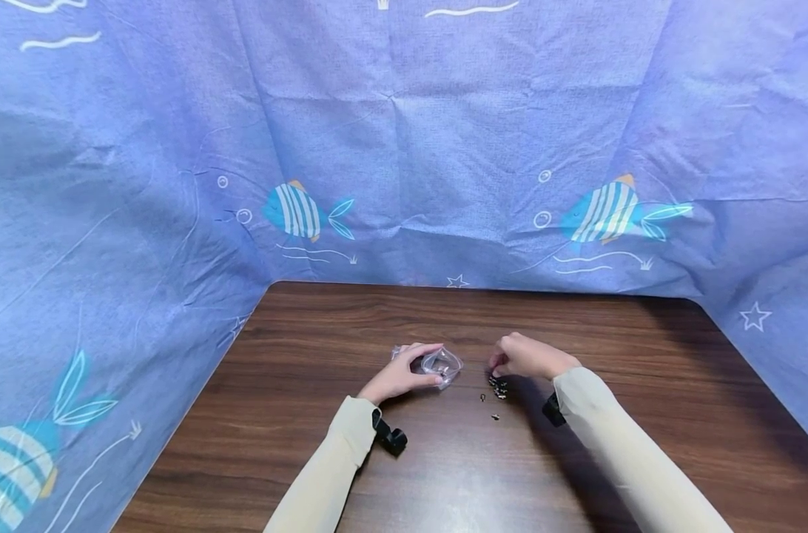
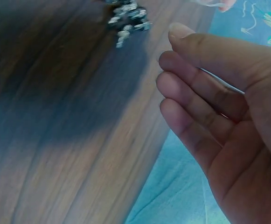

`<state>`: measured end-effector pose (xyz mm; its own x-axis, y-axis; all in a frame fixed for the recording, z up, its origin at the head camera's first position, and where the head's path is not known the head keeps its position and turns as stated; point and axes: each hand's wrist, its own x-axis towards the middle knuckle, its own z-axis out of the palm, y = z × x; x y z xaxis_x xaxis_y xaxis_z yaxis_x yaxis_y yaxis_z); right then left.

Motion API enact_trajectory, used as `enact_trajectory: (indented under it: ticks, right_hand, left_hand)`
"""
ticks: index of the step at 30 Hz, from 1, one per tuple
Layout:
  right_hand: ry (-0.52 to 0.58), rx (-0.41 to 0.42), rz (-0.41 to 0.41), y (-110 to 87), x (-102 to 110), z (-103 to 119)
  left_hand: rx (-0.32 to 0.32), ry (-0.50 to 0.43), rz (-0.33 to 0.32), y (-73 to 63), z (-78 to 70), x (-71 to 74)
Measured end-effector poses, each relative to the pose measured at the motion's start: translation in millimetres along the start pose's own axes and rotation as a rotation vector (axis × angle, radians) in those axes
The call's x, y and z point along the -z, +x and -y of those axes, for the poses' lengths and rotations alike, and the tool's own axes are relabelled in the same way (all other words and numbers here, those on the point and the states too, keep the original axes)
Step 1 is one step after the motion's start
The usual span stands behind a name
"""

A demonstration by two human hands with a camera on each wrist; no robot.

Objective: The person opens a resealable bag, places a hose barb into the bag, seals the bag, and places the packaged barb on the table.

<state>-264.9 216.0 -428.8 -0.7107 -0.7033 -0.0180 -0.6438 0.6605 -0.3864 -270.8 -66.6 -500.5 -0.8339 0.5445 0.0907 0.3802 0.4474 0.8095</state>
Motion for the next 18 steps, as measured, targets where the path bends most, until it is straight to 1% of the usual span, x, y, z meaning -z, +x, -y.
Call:
enact_trajectory:
  ticks: [4,7,10,17,18]
  right_hand:
    - [0.005,-0.012,0.028,-7.0,-1,-3]
    - [0.004,-0.024,0.033,-12.0,-3,-6]
    - [0.02,-0.039,0.032,-15.6,-4,-7]
    - [0.036,-0.011,0.01,-21.6,-9,-9]
    - [0.039,-0.017,0.006,-22.2,-9,-9]
  left_hand:
    - [0.001,0.009,0.003,0.1,-0.1,-0.2]
    - [0.0,0.009,0.005,0.0,-0.1,-0.5]
    - [0.003,0.009,0.006,-0.4,-0.3,-0.3]
    - [-0.001,0.01,0.008,0.1,-0.3,1.0]
    - [-0.001,0.009,0.01,0.2,-0.3,1.1]
